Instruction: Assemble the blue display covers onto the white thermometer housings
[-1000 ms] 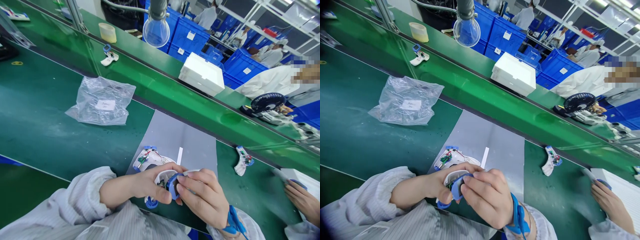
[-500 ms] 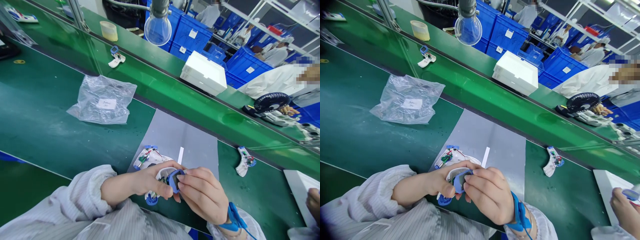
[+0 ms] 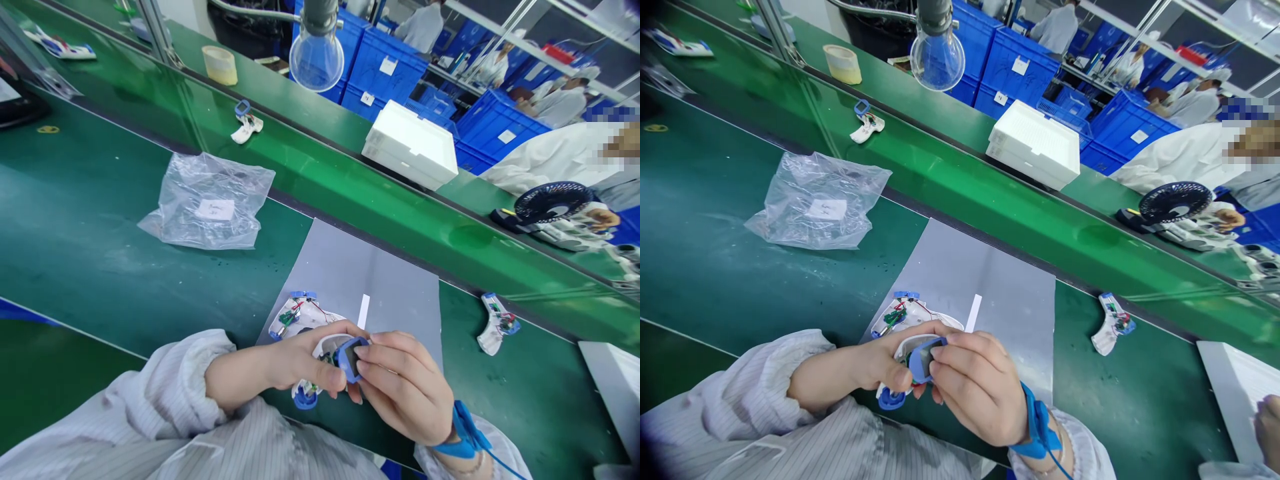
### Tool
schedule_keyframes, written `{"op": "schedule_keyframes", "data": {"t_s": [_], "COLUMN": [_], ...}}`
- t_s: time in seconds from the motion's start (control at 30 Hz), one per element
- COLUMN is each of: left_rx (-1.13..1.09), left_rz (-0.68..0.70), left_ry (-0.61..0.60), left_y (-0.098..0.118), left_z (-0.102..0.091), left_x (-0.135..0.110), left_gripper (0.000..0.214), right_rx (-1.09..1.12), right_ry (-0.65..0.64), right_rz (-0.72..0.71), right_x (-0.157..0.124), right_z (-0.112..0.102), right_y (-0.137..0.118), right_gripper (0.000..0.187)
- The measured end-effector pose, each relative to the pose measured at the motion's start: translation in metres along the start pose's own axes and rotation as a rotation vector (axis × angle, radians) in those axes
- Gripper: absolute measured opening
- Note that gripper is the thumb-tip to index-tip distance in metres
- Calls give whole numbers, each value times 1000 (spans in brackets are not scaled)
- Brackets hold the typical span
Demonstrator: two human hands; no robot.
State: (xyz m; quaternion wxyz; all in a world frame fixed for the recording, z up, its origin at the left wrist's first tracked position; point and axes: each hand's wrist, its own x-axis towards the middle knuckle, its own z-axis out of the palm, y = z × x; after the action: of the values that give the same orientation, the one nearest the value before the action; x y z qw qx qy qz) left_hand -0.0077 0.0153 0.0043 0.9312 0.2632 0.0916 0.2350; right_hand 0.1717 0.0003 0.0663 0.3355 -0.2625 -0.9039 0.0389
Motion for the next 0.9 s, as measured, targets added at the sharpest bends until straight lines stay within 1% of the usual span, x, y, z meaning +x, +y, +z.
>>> {"op": "schedule_keyframes", "data": {"t_s": [0.13, 0.27, 0.4, 0.5, 0.57, 0.67, 0.77, 0.83, 0.9], "left_rx": [-9, 4, -8, -10, 37, 144, 249, 305, 321], "left_rz": [3, -6, 16, 33, 16, -53, -55, -27, -22], "left_ry": [-2, 10, 6, -14, -17, -27, -54, -69, -70], "left_y": [0, -1, -2, -2, -2, 0, 4, 6, 6], "left_z": [0, -2, -3, -2, -1, 2, 5, 7, 7], "left_x": [-1, -1, 0, 0, -1, -1, 0, 0, 0], "left_gripper": [67, 71, 69, 63, 61, 65, 59, 52, 51], "right_rx": [11, 18, 42, 181, 349, 540, 579, 558, 535], "right_ry": [-8, 2, 1, 55, 78, 9, -97, -139, -166], "right_rz": [21, 13, 24, 95, 188, 299, 350, 340, 321], "right_x": [0, -3, -3, 1, 4, 8, 11, 12, 12], "right_z": [2, 2, 2, 0, -2, -5, -6, -6, -6], "right_y": [0, 1, 0, 1, 2, 6, 8, 7, 7], "right_gripper": [11, 13, 13, 11, 18, 34, 32, 29, 29]}}
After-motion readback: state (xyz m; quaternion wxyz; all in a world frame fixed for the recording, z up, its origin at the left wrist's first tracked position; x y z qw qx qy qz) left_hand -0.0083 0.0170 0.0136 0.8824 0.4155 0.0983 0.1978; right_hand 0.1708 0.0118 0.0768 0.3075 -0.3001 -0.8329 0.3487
